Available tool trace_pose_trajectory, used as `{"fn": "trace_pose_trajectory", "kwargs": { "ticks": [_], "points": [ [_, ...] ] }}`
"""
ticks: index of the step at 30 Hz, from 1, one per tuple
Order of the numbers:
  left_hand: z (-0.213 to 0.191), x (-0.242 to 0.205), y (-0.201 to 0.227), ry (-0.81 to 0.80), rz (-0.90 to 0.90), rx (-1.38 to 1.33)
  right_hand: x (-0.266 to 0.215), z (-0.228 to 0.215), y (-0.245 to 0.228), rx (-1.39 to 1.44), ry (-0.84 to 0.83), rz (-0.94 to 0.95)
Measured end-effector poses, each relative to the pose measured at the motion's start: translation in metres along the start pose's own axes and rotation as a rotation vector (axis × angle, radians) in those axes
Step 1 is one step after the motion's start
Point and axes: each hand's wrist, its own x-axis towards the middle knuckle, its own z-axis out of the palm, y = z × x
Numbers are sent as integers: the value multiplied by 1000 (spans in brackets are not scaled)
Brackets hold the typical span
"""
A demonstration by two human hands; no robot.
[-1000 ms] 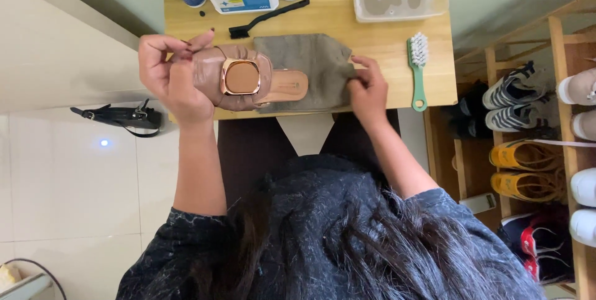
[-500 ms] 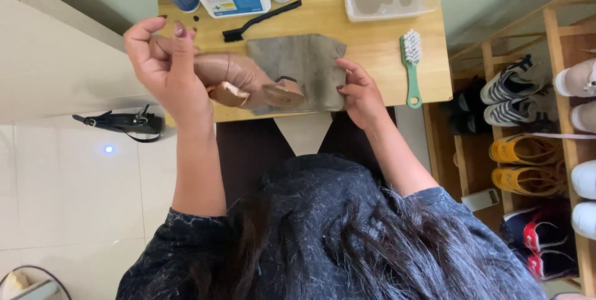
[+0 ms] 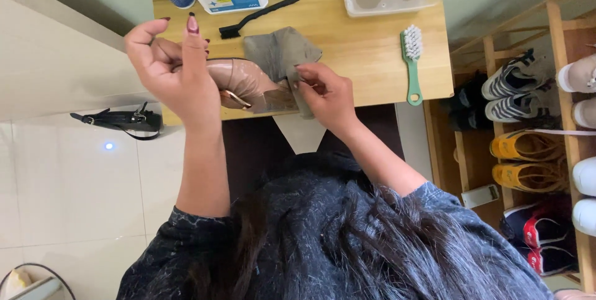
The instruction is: The person scrubs the sole of a beige high-heeled shoe with a green brush, then wipes the shoe with a gray cloth. The person handles the shoe and cleaning tools on a wooden table.
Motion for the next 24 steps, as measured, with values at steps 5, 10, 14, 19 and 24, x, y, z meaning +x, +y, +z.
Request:
{"fn": "trace_pose_trajectory", "kwargs": {
  "ticks": [5,10,14,19,24],
  "points": [
    [4,-3,7,-36,33,34,3,10,-7,-182,-83,-181],
    [-2,0,-4,-30,11,-7,-9,10,28,-332,-26,-331],
    [-7,0,-9,2,-3,-31,-13,3,47,-353,-146,-64],
    [-12,0,-10,32,-14,10,5,-7,5,-48,24,223],
    [-12,-3,-12,29,36,-15,-5,16,-8,-256,-103,-192]
  ]
}}
